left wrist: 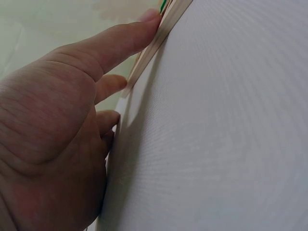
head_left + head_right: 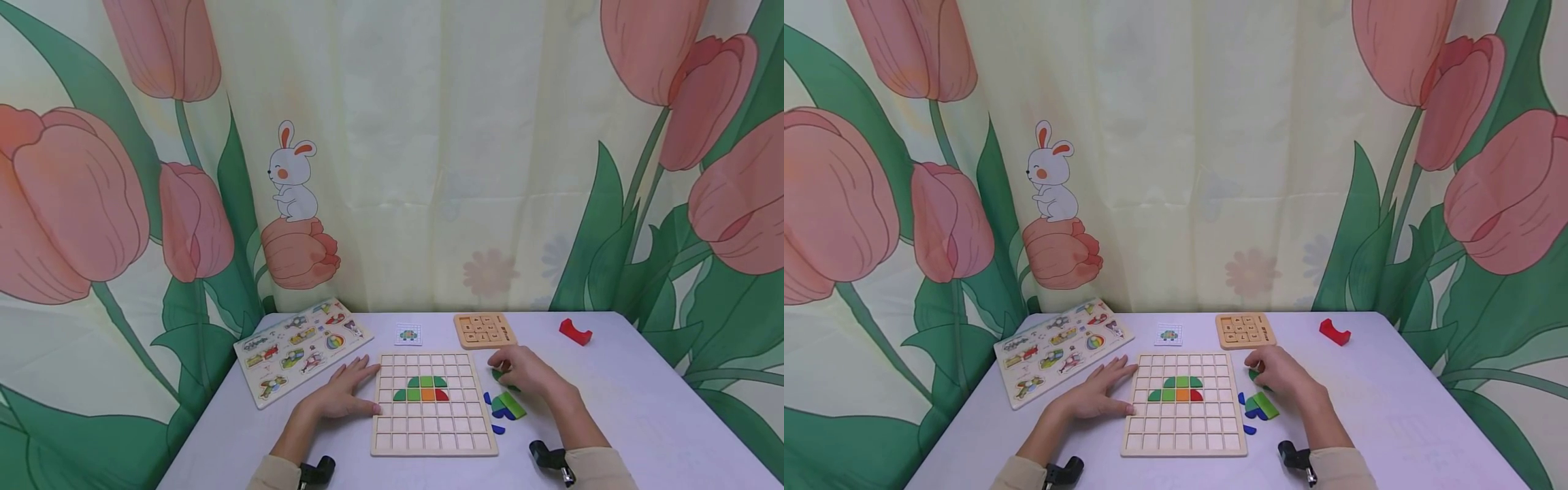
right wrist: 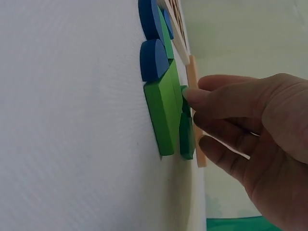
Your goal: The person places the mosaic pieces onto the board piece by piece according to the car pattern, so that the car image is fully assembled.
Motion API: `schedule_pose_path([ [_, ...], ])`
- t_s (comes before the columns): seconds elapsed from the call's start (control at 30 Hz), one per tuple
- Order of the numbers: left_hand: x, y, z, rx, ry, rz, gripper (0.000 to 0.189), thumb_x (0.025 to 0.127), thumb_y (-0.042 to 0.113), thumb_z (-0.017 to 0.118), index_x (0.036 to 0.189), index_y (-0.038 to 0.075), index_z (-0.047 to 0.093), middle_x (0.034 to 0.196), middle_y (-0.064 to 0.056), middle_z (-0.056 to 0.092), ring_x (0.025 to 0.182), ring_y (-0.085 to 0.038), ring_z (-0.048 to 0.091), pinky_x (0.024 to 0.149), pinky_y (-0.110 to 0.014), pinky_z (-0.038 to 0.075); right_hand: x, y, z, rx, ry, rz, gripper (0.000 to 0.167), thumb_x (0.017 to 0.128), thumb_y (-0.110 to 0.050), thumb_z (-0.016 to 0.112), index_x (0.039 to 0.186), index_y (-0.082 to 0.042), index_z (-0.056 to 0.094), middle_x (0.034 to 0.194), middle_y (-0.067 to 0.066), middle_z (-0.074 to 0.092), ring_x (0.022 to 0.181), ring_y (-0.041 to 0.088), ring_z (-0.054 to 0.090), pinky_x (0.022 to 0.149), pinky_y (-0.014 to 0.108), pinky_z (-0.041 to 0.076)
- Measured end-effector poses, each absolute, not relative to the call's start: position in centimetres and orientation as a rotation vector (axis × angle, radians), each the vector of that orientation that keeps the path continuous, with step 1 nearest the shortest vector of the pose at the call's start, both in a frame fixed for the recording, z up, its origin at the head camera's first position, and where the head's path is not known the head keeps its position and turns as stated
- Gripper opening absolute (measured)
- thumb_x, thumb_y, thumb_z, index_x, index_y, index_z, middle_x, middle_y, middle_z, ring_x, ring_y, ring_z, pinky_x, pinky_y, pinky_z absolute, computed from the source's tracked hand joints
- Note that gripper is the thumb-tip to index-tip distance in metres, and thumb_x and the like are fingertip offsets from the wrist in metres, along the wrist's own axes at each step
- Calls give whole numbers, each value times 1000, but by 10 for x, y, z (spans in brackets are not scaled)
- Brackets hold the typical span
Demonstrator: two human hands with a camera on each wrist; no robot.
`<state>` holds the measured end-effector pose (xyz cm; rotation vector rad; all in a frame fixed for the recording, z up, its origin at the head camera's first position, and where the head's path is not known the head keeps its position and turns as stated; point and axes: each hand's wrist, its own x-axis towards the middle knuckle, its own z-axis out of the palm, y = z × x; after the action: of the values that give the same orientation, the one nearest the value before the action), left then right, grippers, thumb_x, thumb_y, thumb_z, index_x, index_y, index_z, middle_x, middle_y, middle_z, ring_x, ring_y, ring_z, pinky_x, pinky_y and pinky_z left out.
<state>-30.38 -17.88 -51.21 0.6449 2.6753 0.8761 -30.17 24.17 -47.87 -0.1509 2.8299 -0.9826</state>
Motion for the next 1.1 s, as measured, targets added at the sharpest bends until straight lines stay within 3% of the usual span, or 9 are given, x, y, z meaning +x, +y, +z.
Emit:
schedule_pose_path([
  [0.3, -302, -178, -510, 633, 2674, 881, 94, 83, 60, 79, 161, 24, 40, 174, -14, 18, 163, -36, 9, 132, -60, 2, -303, 239, -481, -195, 2849, -943, 34, 87, 7, 76, 119, -6, 77, 103, 3, 72, 91, 18, 61, 89, 39, 64],
  [0.73, -302, -177, -511, 622, 2678, 867, 94, 82, 61, 79, 161, 26, 41, 175, -13, 18, 163, -35, 9, 132, -60, 1, -306, 237, -485, -205, 2807, -871, 30, 88, -4, 81, 118, -10, 78, 96, 0, 69, 87, 17, 61, 85, 34, 61],
  [1.1, -303, -177, -511, 629, 2676, 869, 95, 83, 61, 78, 161, 25, 40, 175, -13, 17, 163, -35, 8, 132, -60, 1, -304, 233, -483, -177, 2816, -968, 25, 83, -3, 85, 98, -12, 67, 88, 3, 62, 85, 18, 59, 77, 29, 56],
])
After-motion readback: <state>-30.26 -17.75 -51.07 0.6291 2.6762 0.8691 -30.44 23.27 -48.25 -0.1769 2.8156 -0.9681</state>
